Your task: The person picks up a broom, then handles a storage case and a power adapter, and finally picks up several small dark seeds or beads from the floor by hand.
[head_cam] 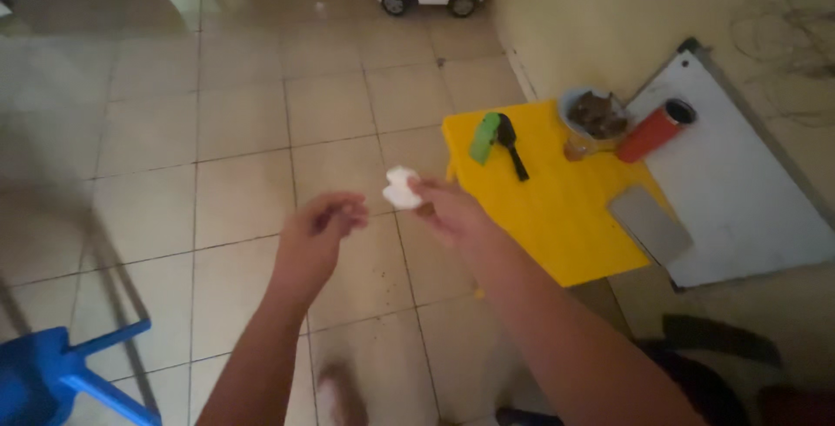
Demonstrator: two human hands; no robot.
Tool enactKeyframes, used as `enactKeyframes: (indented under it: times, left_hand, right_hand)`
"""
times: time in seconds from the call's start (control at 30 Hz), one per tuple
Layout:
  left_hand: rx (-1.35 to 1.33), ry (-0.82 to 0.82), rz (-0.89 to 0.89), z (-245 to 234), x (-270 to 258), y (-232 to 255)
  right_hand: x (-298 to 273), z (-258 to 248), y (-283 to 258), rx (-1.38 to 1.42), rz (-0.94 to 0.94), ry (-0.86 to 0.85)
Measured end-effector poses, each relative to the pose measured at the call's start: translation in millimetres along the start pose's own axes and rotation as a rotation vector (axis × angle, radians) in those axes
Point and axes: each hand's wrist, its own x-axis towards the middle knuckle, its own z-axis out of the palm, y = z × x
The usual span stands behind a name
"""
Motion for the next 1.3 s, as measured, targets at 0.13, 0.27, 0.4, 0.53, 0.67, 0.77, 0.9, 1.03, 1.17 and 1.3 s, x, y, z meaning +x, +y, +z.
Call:
enactKeyframes:
  times: [0.13, 0.27, 0.4, 0.53, 0.67, 0.77, 0.9, 1.03, 1.17, 1.3]
  left_hand:
    - [0.030, 0.079, -0.110, 4, -35, -46]
    - [0.103, 0.088, -0.159, -6, -38, -112]
    - [0.146, 0.101, -0.207, -21, -29, -203]
    - [0.156, 0.081, -0.184, -31, -8, -308]
    - [0.265, 0.071, -0.250, -33, 14, -422]
    - [0.336, 0.069, -0.259, -34, 30, -521]
    - [0.397, 0.053, -0.239, -42, 53, -654]
    - [0.506, 0.039, -0.234, -50, 74, -762]
    - [0.566, -0.031, -0.261, -51, 76, -829]
    - [0.737, -0.061, -0.294, -56, 74, -868]
  right_hand:
    - [-42, -22, 40, -0.083, 0.131, 0.031]
    - [-22, -48, 99, -0.159, 0.146, 0.065]
    - [44, -94, 188, -0.257, -0.009, 0.060]
    - [125, -150, 291, -0.221, -0.135, 0.016]
    - [192, -199, 375, -0.597, -0.062, 0.132]
    - [214, -230, 432, -0.817, -0.085, 0.252]
    - [264, -280, 510, -1.083, -0.131, 0.310]
    - [325, -338, 598, -1.230, -0.332, 0.279]
    - [362, -370, 670, -1.196, -0.568, 0.254]
    - [379, -374, 697, -1.448, -0.656, 0.275]
